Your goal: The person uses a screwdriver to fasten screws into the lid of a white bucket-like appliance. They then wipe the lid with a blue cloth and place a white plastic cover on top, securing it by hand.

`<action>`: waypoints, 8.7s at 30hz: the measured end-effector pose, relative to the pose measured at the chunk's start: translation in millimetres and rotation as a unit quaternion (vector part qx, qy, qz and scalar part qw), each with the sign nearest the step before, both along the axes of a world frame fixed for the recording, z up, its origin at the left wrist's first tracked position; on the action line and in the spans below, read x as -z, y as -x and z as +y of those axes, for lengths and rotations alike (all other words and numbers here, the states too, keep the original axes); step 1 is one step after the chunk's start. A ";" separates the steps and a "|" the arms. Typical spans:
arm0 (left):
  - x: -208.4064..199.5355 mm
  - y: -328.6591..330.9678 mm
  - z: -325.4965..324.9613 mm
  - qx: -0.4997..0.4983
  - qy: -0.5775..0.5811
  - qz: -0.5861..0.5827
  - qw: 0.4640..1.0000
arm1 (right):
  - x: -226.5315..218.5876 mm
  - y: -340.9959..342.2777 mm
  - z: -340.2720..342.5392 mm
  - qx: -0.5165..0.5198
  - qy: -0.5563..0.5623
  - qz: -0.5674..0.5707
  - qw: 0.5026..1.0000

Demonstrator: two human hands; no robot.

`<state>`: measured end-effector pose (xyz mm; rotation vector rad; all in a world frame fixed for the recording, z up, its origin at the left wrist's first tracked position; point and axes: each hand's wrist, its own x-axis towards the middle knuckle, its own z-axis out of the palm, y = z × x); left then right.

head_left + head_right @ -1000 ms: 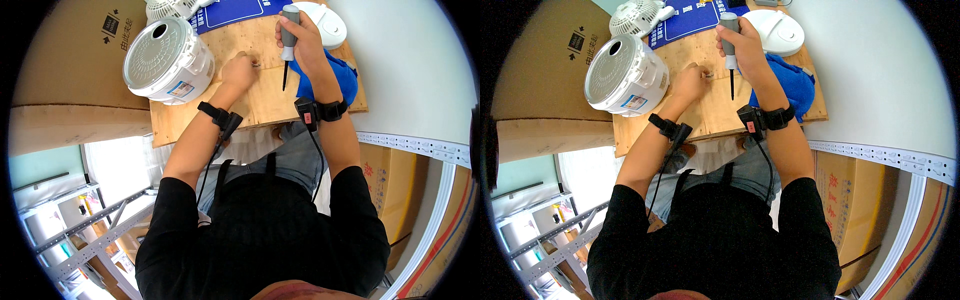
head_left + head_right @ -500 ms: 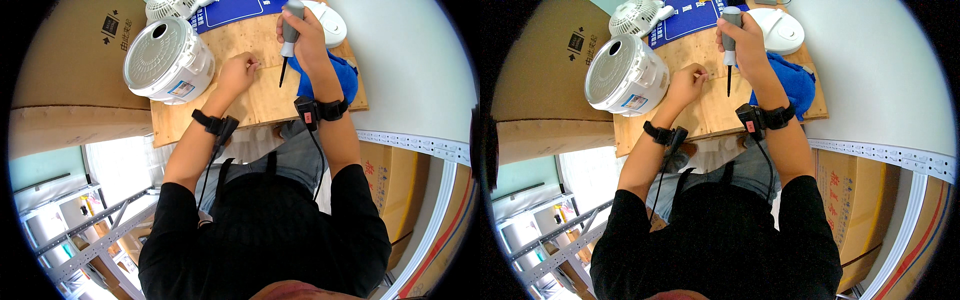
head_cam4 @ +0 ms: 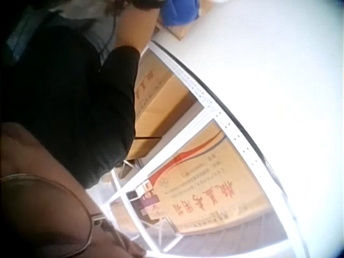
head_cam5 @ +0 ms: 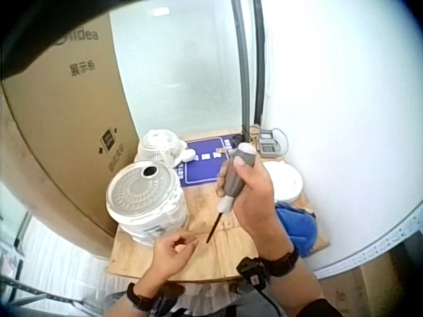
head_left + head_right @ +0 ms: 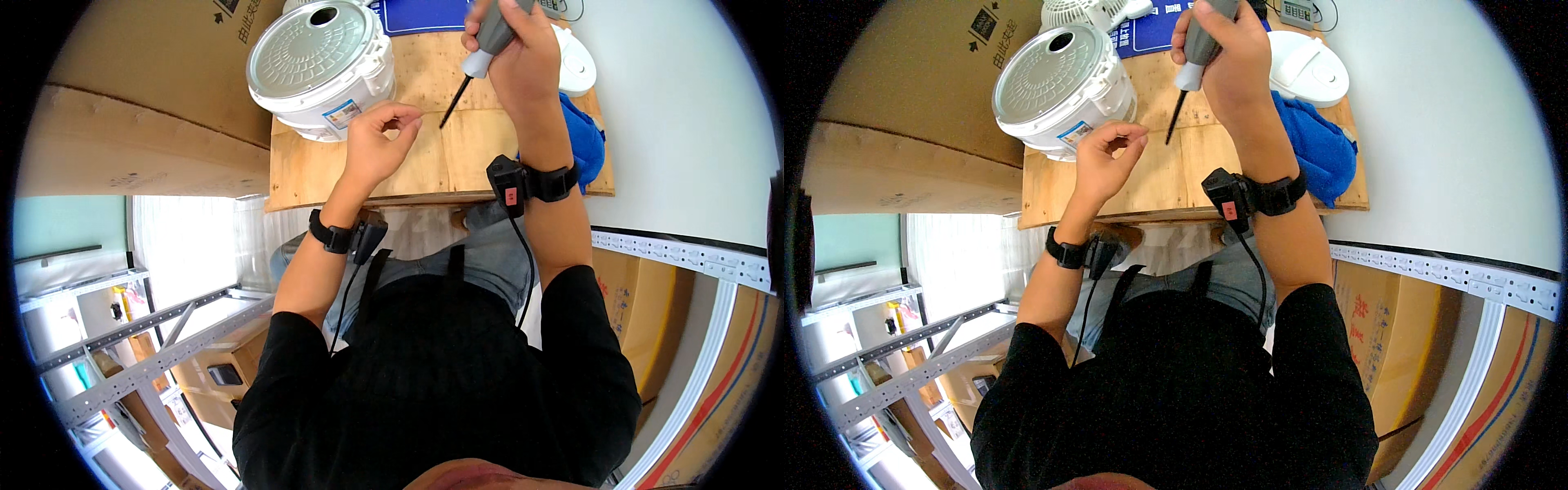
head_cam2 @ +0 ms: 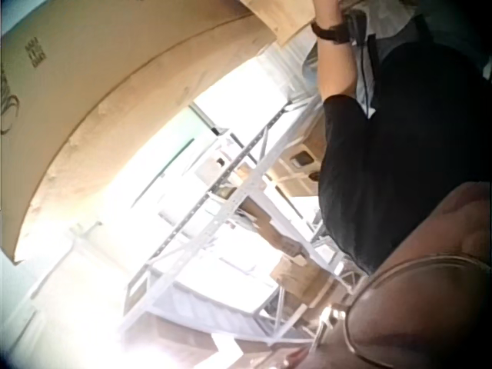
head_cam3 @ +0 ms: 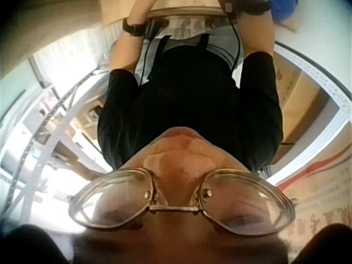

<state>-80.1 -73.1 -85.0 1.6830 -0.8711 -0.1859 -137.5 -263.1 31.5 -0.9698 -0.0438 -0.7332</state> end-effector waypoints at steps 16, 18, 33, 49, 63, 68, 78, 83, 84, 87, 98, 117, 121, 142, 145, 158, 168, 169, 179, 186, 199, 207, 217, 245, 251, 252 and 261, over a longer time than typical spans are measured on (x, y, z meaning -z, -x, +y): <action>-19.6 -1.6 37.9 -0.019 0.091 -0.047 0.995 | -19.4 -33.8 38.5 -0.061 -0.055 -0.075 0.994; -17.3 -2.0 41.1 -0.014 0.103 -0.020 0.994 | -18.1 -35.0 40.6 -0.059 -0.056 -0.075 0.994; -9.1 -8.8 60.1 0.099 0.174 0.161 0.966 | -10.6 -44.4 44.6 -0.102 -0.065 -0.078 0.990; -53.0 -18.9 75.4 0.100 0.002 -0.011 0.995 | -39.4 -71.5 83.7 -0.251 0.060 -0.086 0.962; -94.1 -92.9 82.4 -0.081 -0.083 -0.129 0.985 | -81.7 -116.5 105.1 -0.011 0.372 -0.051 0.927; -88.3 -91.9 72.1 -0.056 -0.059 -0.052 0.995 | -87.5 -101.9 102.4 -0.006 0.374 -0.047 0.926; -79.5 -94.7 77.2 -0.051 -0.035 -0.051 0.997 | -87.2 -97.9 104.9 0.099 0.450 -0.066 0.885; -86.4 -88.5 62.9 -0.076 0.010 -0.020 0.997 | -91.2 -99.0 109.5 0.096 0.465 -0.049 0.879; -82.2 -91.2 64.4 -0.073 0.022 -0.014 0.997 | -91.2 -99.5 111.9 0.090 0.467 -0.044 0.878; -72.3 -98.5 71.7 -0.064 0.052 0.002 0.997 | -82.6 -104.4 116.6 0.095 0.475 -0.130 0.865; -75.6 -95.8 69.4 -0.035 0.053 -0.016 0.998 | -84.6 -109.3 113.2 0.147 0.491 -0.096 0.853; -73.0 -100.8 65.2 -0.060 0.047 0.005 0.997 | -88.9 -97.0 117.8 0.175 0.568 -0.066 0.802; -71.6 -105.1 63.9 -0.056 0.049 0.017 0.997 | -86.7 -104.9 111.5 0.063 0.486 -0.129 0.862; -72.5 -98.6 64.7 -0.067 0.089 0.002 0.994 | -79.1 -122.6 92.2 -0.149 0.347 -0.056 0.924; -73.6 -94.8 64.3 -0.056 0.113 0.019 0.992 | -84.4 -111.7 101.4 0.022 0.458 -0.065 0.887; -71.2 -104.8 63.9 -0.068 0.055 0.017 0.996 | -83.6 -112.7 102.8 -0.134 0.336 -0.027 0.932; -71.8 -102.2 66.6 0.023 0.073 0.011 0.997 | -77.4 -114.7 102.3 -0.074 0.360 -0.035 0.929; -73.2 -103.0 65.0 0.026 0.064 0.002 0.998 | -72.6 -122.1 96.7 -0.172 0.283 -0.044 0.943; -76.0 -100.8 67.5 -0.006 0.073 0.011 0.997 | -79.4 -103.0 113.8 0.163 0.479 -0.033 0.862; -70.0 -105.3 64.6 -0.024 0.086 0.028 0.996 | -84.9 -110.2 101.6 -0.143 0.354 0.018 0.924; -69.7 -108.7 69.0 0.001 0.062 0.042 0.997 | -82.1 -116.4 98.6 -0.133 0.379 0.019 0.916; -71.1 -104.8 68.4 0.003 0.067 0.048 0.997 | -80.7 -103.6 121.6 0.132 0.447 0.029 0.884; -72.2 -105.6 69.3 0.009 0.045 0.033 0.998 | -73.1 -111.9 108.5 0.038 0.424 0.020 0.905; -79.6 -77.4 53.4 -0.082 -0.132 -0.302 0.941 | -77.7 -88.8 54.2 -0.027 0.266 0.013 0.963; -63.5 -39.9 25.7 -0.241 -0.201 -0.362 0.878 | 16.3 -126.7 7.7 0.100 0.472 0.228 0.846; -62.3 -36.7 24.1 -0.262 -0.207 -0.364 0.870 | 23.1 -126.5 6.3 0.093 0.475 0.254 0.837; -43.9 -54.5 33.2 -0.232 -0.160 -0.371 0.885 | 47.3 -126.1 8.2 0.053 0.468 0.361 0.805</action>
